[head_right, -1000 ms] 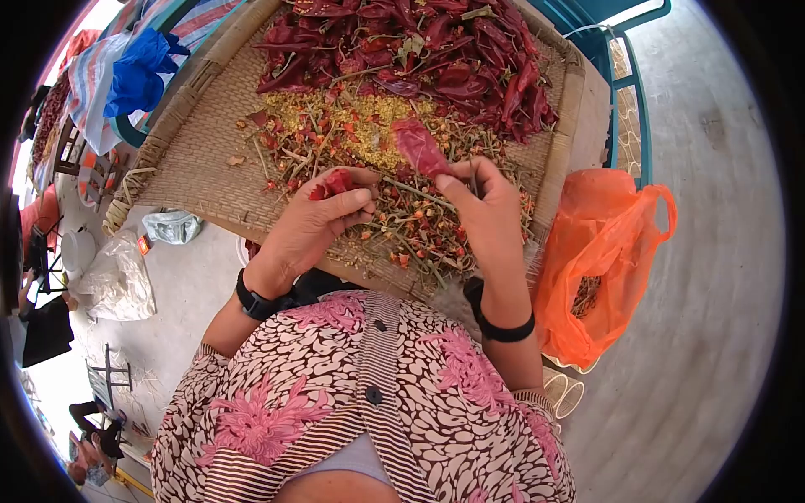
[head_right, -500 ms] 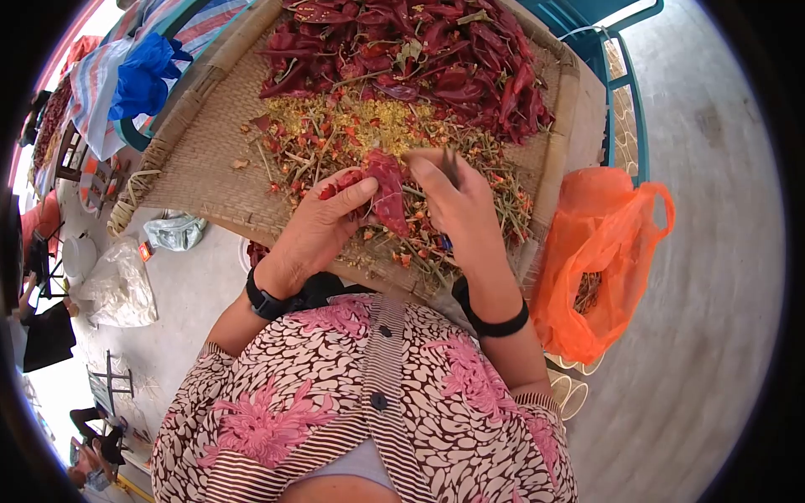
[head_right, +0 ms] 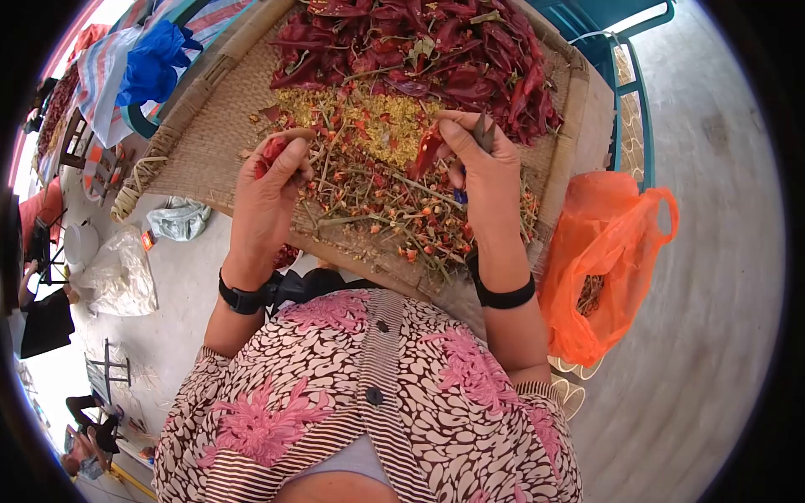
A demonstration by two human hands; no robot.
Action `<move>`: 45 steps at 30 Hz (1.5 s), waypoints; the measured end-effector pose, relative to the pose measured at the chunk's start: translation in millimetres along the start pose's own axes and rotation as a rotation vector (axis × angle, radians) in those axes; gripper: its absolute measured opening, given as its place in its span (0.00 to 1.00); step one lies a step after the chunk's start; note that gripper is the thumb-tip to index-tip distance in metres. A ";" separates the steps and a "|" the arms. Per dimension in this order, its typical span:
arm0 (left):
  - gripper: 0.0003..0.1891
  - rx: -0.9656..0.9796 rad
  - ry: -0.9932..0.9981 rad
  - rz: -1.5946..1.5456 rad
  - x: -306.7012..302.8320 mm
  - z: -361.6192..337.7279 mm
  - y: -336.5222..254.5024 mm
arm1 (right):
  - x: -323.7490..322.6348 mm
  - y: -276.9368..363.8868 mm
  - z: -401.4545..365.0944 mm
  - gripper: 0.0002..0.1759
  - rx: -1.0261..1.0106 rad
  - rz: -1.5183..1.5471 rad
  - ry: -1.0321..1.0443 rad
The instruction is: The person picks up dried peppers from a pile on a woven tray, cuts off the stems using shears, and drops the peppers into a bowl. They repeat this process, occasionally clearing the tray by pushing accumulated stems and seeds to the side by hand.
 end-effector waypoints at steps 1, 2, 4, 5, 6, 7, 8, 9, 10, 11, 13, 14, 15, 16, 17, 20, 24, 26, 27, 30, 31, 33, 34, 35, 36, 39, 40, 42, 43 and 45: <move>0.14 -0.021 0.009 0.036 2.9 -0.2 0.2 | 0.2 1.7 1.4 0.10 0.012 0.018 -0.016; 0.15 -0.044 0.018 0.074 6.7 -0.3 1.0 | 0.3 1.9 1.4 0.10 0.025 0.038 -0.035; 0.16 -0.076 0.047 0.156 14.3 0.5 2.8 | 4.6 -4.5 -2.0 0.09 0.086 0.116 -0.031; 0.16 -0.087 0.066 0.199 18.5 1.0 4.0 | 7.2 -6.8 -3.9 0.08 0.115 0.153 -0.029; 0.17 -0.097 0.084 0.241 23.1 1.6 5.3 | 10.5 -5.7 -5.3 0.08 0.130 0.164 -0.019; 0.18 -0.092 0.106 0.285 28.1 1.7 5.3 | 14.7 -3.5 -7.3 0.07 0.147 0.175 -0.009; 0.18 -0.087 0.128 0.330 33.3 2.0 4.9 | 17.9 -2.7 -8.9 0.07 0.163 0.186 0.000; 0.19 -0.082 0.150 0.375 38.1 2.7 5.1 | 19.8 -2.8 -9.2 0.07 0.152 0.178 0.022; 0.19 -0.094 0.156 0.402 40.9 4.2 6.4 | 21.0 -3.5 -9.5 0.06 0.141 0.171 0.043; 0.20 -0.107 0.163 0.429 43.6 6.1 7.7 | 22.5 -3.7 -9.7 0.06 0.130 0.163 0.063; 0.20 -0.122 0.188 0.468 50.9 8.0 9.3 | 29.8 -2.1 -12.3 0.06 0.106 0.173 0.110; 0.19 -0.125 0.205 0.481 55.7 7.8 8.7 | 33.9 -1.1 -14.4 0.06 0.095 0.178 0.134; 0.19 -0.128 0.222 0.494 58.9 7.9 8.7 | 36.3 -0.1 -16.2 0.06 0.077 0.146 0.150; 0.18 -0.110 0.217 0.544 59.8 8.5 8.9 | 38.8 0.9 -18.1 0.06 0.060 0.114 0.167; 0.17 -0.093 0.212 0.595 60.2 9.1 9.7 | 41.2 1.9 -20.3 0.06 0.044 0.082 0.183; 0.13 0.136 0.236 0.744 61.0 11.3 8.9 | 43.9 14.5 -23.2 0.04 -0.284 -0.150 0.197; 0.10 0.317 0.271 0.841 65.6 4.8 2.0 | 49.4 22.9 -30.4 0.06 -0.340 -0.109 0.182; 0.10 0.380 0.330 0.816 66.6 2.2 -0.1 | 45.1 17.6 -32.6 0.06 -0.093 0.074 0.150; 0.10 0.412 0.359 0.802 66.8 1.0 -0.9 | 44.0 11.4 -34.8 0.07 0.070 0.182 0.132; 0.10 0.435 0.467 0.666 65.0 0.4 0.4 | 47.7 -0.2 -40.6 0.07 0.311 0.429 0.063; 0.10 0.415 0.484 0.668 64.4 0.4 0.9 | 49.1 -3.8 -42.3 0.06 0.371 0.504 0.084; 0.10 0.379 0.517 0.675 63.2 0.0 -1.1 | 51.2 -12.1 -45.7 0.06 0.490 0.656 0.126; 0.09 0.363 0.527 0.704 62.6 0.1 -1.2 | 51.7 -16.0 -48.4 0.06 0.548 0.703 0.109; 0.09 0.347 0.538 0.734 62.0 0.1 -1.1 | 52.1 -19.4 -51.3 0.06 0.604 0.750 0.090; 0.09 0.331 0.547 0.765 61.2 0.1 -0.6 | 53.1 -22.7 -54.2 0.06 0.662 0.798 0.073; 0.09 0.225 0.568 0.771 57.0 1.7 3.8 | 53.9 -25.6 -55.1 0.05 0.625 0.790 0.131; 0.10 0.193 0.547 0.696 56.3 1.6 5.9 | 50.0 -23.2 -50.8 0.05 0.516 0.649 0.134; 0.10 0.134 0.501 0.545 56.7 -0.5 14.7 | 45.2 -12.6 -42.0 0.05 0.297 0.366 0.141; 0.11 0.070 0.485 0.497 55.0 0.8 18.8 | 46.9 -3.2 -38.8 0.05 0.168 0.255 0.167; 0.13 -0.062 0.453 0.401 51.8 2.5 26.1 | 51.8 16.1 -36.7 0.05 -0.085 0.032 0.209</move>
Point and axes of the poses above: each hand's wrist, its own z-axis towards the middle knuckle, its own x-axis out of the palm, y = z × x, the point moved 6 cm from there along z, towards the middle knuckle, and after that the axes turned 14 degrees about -x, right-handed, at the moved point
